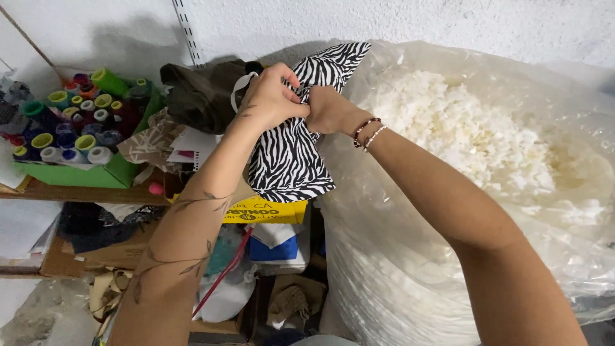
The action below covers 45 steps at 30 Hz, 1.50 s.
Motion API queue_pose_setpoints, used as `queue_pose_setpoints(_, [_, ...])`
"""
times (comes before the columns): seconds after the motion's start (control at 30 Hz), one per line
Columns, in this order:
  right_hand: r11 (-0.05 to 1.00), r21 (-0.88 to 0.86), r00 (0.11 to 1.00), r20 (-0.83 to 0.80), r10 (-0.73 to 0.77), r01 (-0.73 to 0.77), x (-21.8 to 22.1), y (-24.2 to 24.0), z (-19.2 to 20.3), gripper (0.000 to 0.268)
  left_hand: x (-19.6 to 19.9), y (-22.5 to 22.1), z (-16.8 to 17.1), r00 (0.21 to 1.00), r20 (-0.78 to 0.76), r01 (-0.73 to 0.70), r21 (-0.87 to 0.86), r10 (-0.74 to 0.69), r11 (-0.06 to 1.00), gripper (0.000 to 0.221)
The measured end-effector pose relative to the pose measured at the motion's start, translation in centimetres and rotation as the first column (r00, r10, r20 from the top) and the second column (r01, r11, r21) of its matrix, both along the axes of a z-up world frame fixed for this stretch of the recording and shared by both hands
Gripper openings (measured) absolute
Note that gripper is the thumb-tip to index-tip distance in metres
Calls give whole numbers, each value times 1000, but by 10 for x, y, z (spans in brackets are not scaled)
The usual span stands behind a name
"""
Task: Stuffing a zebra-patterned pillowcase with white synthetic fiber filling from a large plastic bag.
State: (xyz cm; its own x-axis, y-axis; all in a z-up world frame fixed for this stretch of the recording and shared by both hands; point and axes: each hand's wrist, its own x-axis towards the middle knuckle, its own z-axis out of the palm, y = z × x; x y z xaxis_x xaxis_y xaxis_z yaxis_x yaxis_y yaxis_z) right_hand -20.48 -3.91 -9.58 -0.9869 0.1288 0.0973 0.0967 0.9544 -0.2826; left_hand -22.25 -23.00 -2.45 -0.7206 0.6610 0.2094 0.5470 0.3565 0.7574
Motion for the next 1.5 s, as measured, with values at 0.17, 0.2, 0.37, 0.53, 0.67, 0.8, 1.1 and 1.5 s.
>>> queue_pose_setpoints(0.17, [994, 106, 978, 210, 1, -24, 5, -17, 13, 19, -3, 3, -3, 1000, -12, 0, -137, -2, 991, 57])
queue_pose_setpoints(0.2, [994, 106, 978, 209, 2, -25, 6, -20, 18, 19, -7, 4, -7, 1000, -14, -1, -136, -1, 991, 57])
queue_pose_setpoints(0.37, [986, -138, 855, 497, 147, -90, -13, 19, 7, 16, -15, 4, -18, 985, 141, 109, -46, -101, 993, 50])
queue_pose_setpoints(0.53, [979, -202, 871, 473, 131, -37, -18, 20, -5, 15, -6, -8, -11, 929, 316, 142, 174, -192, 974, 40])
queue_pose_setpoints(0.67, [957, -288, 885, 450, 121, 15, -22, 18, -18, 13, -7, -4, -18, 917, 328, 155, 232, -227, 960, 37])
queue_pose_setpoints(0.8, [936, -348, 895, 431, 111, 52, -22, 36, -23, 11, -23, 6, -37, 933, 286, 163, 199, -216, 966, 32])
queue_pose_setpoints(1.1, [853, -508, 926, 367, 91, 118, -29, 51, -30, 9, 32, -12, -12, 943, -284, 198, 54, -176, 979, 54])
queue_pose_setpoints(1.5, [848, -524, 906, 396, 151, 88, -16, 5, -1, 27, 29, 35, -47, 732, -629, -288, 61, 260, 956, 84])
